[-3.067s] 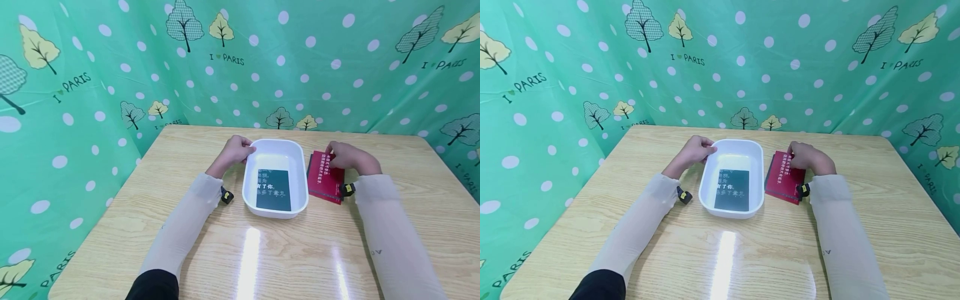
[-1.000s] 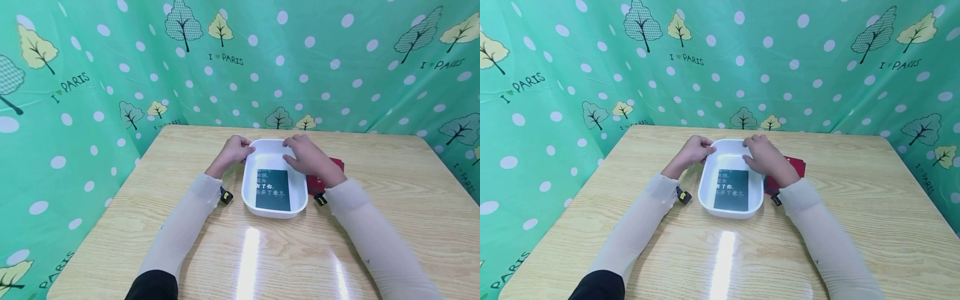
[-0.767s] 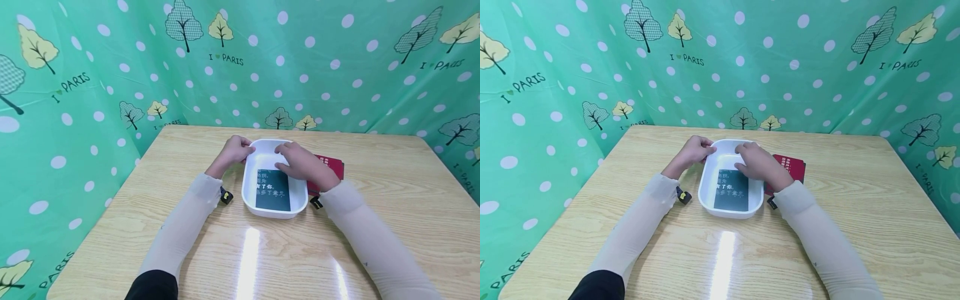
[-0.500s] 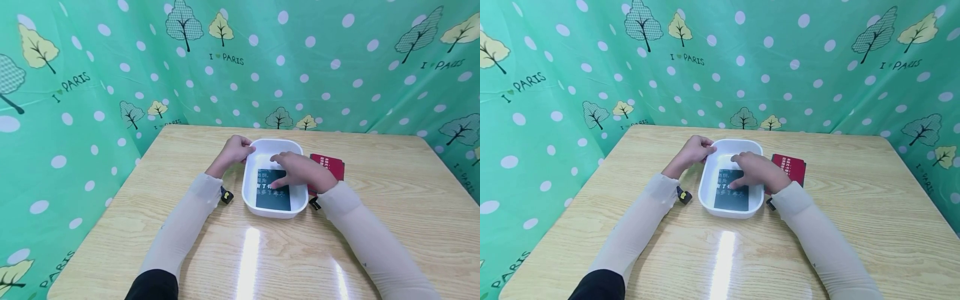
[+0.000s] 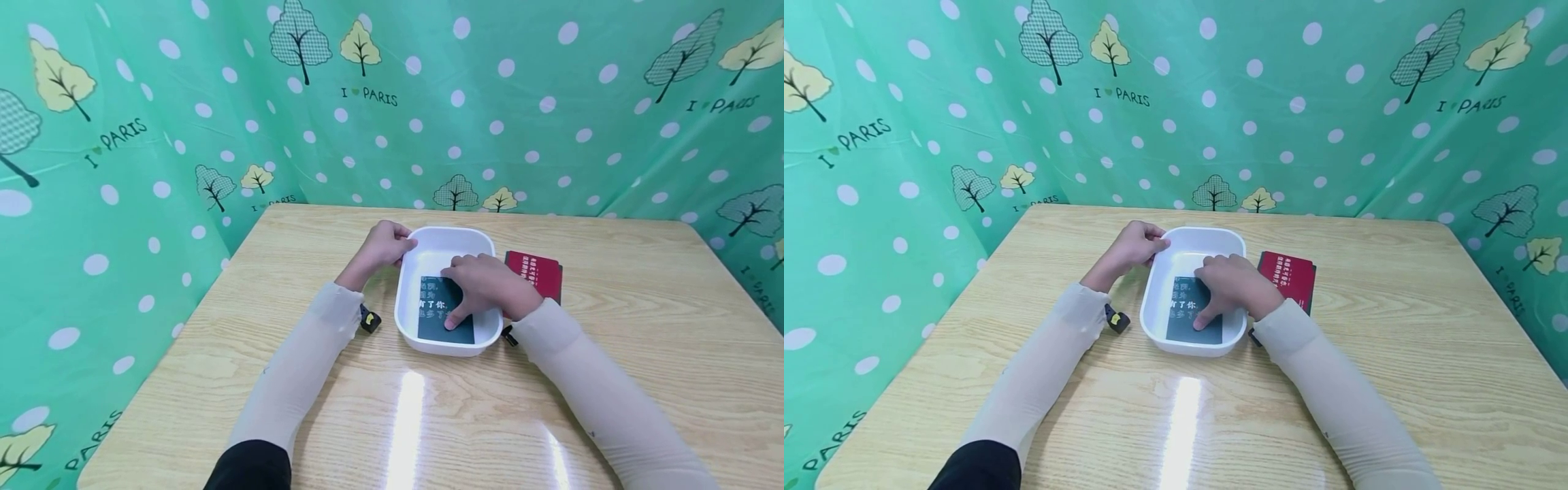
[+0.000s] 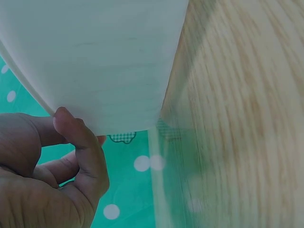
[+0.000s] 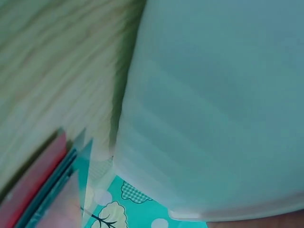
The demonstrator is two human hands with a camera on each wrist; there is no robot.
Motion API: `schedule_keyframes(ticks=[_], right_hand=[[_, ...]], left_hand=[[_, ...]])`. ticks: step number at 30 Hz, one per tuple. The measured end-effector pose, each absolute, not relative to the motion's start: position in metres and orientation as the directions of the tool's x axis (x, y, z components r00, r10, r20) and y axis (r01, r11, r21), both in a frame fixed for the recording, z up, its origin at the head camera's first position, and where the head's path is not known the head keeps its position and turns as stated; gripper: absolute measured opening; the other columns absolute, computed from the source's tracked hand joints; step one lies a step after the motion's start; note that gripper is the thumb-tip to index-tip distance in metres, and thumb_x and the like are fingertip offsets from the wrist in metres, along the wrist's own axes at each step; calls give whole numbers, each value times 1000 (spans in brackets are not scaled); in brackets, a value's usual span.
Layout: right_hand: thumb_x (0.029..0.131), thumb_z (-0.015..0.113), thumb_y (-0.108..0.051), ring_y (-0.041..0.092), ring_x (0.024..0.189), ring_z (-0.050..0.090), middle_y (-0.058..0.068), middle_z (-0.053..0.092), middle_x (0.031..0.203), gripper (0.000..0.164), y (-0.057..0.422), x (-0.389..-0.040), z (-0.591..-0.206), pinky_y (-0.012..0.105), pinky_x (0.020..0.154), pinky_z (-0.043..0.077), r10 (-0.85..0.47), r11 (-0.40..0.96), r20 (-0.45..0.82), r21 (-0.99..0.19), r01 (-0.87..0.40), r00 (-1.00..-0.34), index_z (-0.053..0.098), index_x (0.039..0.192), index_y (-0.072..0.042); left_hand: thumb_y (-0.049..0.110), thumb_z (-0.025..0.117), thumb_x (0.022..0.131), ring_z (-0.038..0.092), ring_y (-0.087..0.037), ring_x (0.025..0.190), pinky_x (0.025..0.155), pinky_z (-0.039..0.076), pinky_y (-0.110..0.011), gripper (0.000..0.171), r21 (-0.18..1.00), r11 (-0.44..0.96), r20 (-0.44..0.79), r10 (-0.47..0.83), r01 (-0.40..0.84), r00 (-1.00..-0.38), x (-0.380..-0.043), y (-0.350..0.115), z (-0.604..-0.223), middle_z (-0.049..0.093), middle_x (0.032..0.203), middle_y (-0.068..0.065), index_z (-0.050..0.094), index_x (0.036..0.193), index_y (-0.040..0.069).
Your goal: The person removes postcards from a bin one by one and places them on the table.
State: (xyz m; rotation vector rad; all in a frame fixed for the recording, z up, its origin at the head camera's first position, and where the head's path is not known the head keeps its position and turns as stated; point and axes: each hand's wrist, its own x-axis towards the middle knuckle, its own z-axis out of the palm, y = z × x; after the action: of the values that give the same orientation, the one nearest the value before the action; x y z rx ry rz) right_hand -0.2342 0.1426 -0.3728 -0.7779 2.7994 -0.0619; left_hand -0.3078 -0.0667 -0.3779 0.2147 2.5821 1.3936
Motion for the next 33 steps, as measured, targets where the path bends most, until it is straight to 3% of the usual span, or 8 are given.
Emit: schedule_keyframes(ticks=[16,26,33], right_hand=[[57,80,-69,24,105,49,6,55,120,104,141,-236,-372,44,91,45,-497,868,-218,-119,-483,-840,51,140,-14],[64,86,-54,22,104,51,7,54,118,99,143,-236,-367,41,91,50,-518,844,-131,-240,-480,-845,43,140,-6],[69,85,-47,21,102,51,7,53,114,89,140,-237,-361,38,91,51,-535,822,-58,-263,-504,-843,43,136,-5]], left_hand=[[19,63,97,63,-17,59,56,57,-30,23,835,548,-92,223,46,-971,-308,-66,-378,67,87,-10,67,112,3],[18,65,95,63,-17,59,57,58,-31,24,834,552,-111,214,26,-971,-309,-66,-378,68,89,-9,66,114,3],[19,65,95,63,-17,61,61,58,-35,25,833,554,-122,209,15,-970,-309,-66,-377,67,89,-10,66,114,2]])
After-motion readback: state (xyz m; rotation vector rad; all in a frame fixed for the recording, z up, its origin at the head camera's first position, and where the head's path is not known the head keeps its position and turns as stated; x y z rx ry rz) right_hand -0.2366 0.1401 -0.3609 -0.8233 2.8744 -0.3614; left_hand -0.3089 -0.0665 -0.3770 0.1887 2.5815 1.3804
